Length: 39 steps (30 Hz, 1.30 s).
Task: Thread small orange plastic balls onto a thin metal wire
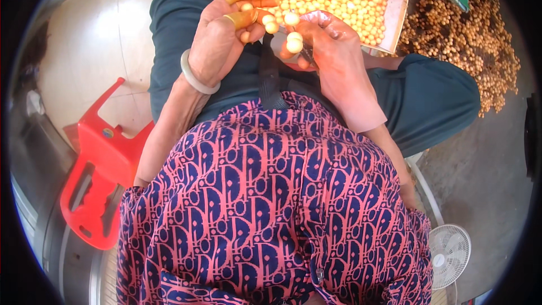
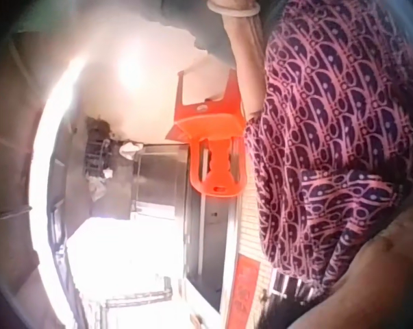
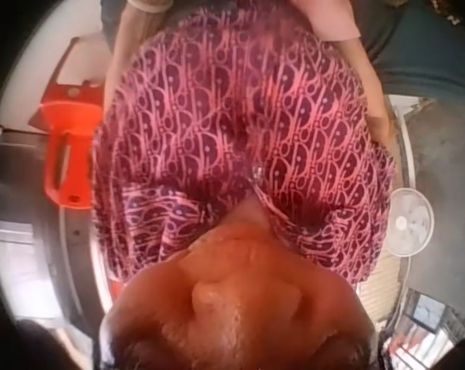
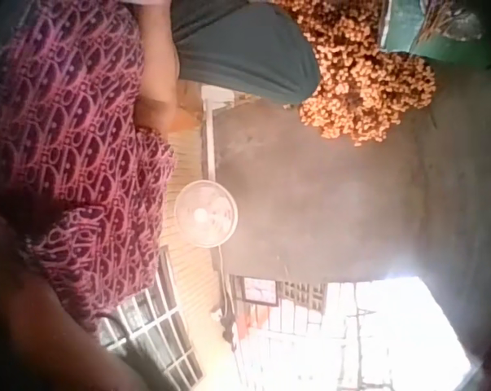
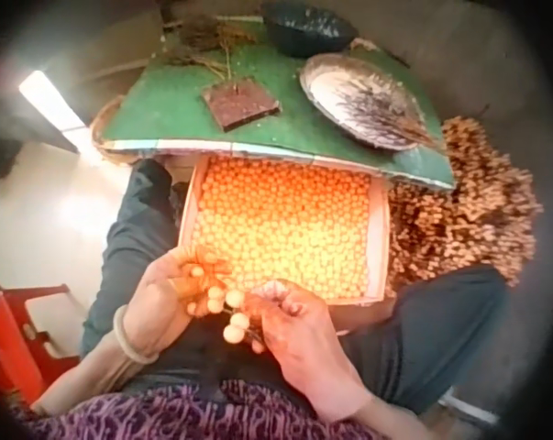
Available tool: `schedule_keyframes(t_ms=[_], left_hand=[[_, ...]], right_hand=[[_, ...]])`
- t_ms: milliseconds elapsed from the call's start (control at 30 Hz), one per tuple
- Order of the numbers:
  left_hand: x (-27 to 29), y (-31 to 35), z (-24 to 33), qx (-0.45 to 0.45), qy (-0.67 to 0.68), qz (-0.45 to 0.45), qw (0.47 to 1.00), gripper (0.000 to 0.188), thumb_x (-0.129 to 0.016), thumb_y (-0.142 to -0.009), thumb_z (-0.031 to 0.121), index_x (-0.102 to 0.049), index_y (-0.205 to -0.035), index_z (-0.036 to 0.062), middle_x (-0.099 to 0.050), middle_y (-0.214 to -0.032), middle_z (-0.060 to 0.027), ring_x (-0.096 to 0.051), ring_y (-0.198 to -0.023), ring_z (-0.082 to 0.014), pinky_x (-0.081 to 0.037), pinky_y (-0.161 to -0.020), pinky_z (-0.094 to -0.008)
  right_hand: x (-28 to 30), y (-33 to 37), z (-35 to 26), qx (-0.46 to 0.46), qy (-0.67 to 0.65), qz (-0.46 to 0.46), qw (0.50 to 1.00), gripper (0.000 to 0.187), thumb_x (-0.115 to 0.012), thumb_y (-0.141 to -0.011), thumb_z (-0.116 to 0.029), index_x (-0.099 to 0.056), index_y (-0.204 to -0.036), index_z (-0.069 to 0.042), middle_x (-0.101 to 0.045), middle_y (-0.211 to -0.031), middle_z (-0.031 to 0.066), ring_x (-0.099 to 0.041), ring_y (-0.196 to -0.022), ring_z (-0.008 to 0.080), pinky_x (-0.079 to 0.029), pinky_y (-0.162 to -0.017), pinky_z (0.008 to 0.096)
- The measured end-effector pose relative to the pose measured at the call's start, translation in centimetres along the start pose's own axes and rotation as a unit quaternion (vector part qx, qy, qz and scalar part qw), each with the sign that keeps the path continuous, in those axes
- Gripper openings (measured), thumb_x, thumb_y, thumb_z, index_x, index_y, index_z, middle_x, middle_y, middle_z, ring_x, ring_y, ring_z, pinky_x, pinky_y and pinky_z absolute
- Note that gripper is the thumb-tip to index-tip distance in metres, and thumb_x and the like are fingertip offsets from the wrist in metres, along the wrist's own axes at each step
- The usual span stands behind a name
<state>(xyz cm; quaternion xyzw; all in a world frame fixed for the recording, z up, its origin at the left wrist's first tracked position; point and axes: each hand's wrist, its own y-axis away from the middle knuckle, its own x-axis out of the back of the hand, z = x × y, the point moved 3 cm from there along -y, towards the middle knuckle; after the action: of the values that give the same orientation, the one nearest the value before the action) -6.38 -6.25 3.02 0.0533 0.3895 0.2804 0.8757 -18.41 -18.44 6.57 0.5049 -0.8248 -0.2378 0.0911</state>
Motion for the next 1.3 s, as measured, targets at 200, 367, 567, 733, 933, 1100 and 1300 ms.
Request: schedule_keyframes(t_ms=[200,367,567,733,933,1100,1300], left_hand=[[-1.0,0.2,-0.2,0.006,-0.006,0.105,0.994,0.018,-0.052,-0.092,0.009,-0.063,-0.101,-0.001,-0.062,-0.079,-0.0028,-0.043,-0.057,-0.0029,-0.032,-0.049,-0.0171],[-0.5,0.0,-0.7,0.035,-0.031,0.095,0.994,0.019,-0.056,-0.091,0.011,-0.063,-0.106,0.0019,-0.061,-0.08,-0.0009,-0.047,-0.06,-0.0028,-0.034,-0.05,-0.0161],[0.9,0.0,-1.0,0.07,-0.018,-0.032,0.997,0.027,-0.055,-0.093,0.016,-0.057,-0.116,0.0019,-0.063,-0.105,-0.0057,-0.061,-0.086,-0.0134,-0.053,-0.074,-0.026],[0.5,0.1,-1.0,0.053,0.012,-0.04,0.998,0.031,-0.058,-0.091,0.022,-0.058,-0.115,0.0019,-0.06,-0.094,-0.0034,-0.05,-0.07,-0.0081,-0.042,-0.06,-0.0201],[0.2,0.6,-0.9,0.037,-0.01,-0.019,0.999,0.03,-0.06,-0.089,0.022,-0.058,-0.114,0.0037,-0.059,-0.096,-0.0027,-0.046,-0.069,-0.0066,-0.037,-0.057,-0.02],[-0.9,0.3,-0.9,0.039,0.006,0.008,0.999,0.024,-0.059,-0.09,0.016,-0.06,-0.111,0.0037,-0.061,-0.094,-0.0021,-0.047,-0.068,-0.0057,-0.037,-0.056,-0.0191],[0.6,0.3,-1.1,0.051,0.056,-0.03,0.997,0.028,-0.059,-0.09,0.018,-0.057,-0.115,0.0048,-0.062,-0.098,-0.0045,-0.058,-0.079,-0.0126,-0.05,-0.066,-0.0281]], right_hand=[[-1.1,0.1,-0.5,-0.021,-0.019,0.008,1.0,0.035,-0.049,-0.094,-0.03,-0.065,-0.099,0.001,-0.065,-0.078,0.0039,-0.061,-0.066,0.009,-0.048,-0.059,0.0223],[-1.4,0.0,-0.6,-0.03,-0.028,0.023,0.999,0.028,-0.055,-0.089,-0.023,-0.065,-0.097,0.002,-0.064,-0.074,0.0045,-0.06,-0.062,0.0096,-0.048,-0.058,0.0231],[-0.8,-0.1,-0.7,-0.021,-0.011,0.037,0.999,0.027,-0.059,-0.086,-0.024,-0.065,-0.087,0.002,-0.063,-0.069,0.005,-0.06,-0.063,0.01,-0.046,-0.058,0.024],[-0.5,-0.6,0.4,-0.011,-0.024,0.069,0.997,0.027,-0.059,-0.084,-0.026,-0.064,-0.083,0.001,-0.063,-0.068,0.0054,-0.061,-0.062,0.0111,-0.046,-0.057,0.0247],[-0.4,-0.7,0.7,0.023,0.02,0.111,0.993,0.021,-0.062,-0.082,-0.024,-0.064,-0.079,-0.004,-0.063,-0.064,0.0061,-0.06,-0.056,0.012,-0.045,-0.053,0.0272],[-0.6,-0.3,0.2,0.106,0.068,0.128,0.984,0.018,-0.064,-0.081,-0.024,-0.064,-0.079,-0.005,-0.061,-0.063,0.0101,-0.06,-0.055,0.0177,-0.045,-0.052,0.0299],[-0.8,-0.1,0.3,0.131,0.078,0.154,0.976,0.019,-0.062,-0.083,-0.022,-0.062,-0.078,-0.004,-0.061,-0.063,0.0134,-0.061,-0.057,0.026,-0.046,-0.054,0.0344]])
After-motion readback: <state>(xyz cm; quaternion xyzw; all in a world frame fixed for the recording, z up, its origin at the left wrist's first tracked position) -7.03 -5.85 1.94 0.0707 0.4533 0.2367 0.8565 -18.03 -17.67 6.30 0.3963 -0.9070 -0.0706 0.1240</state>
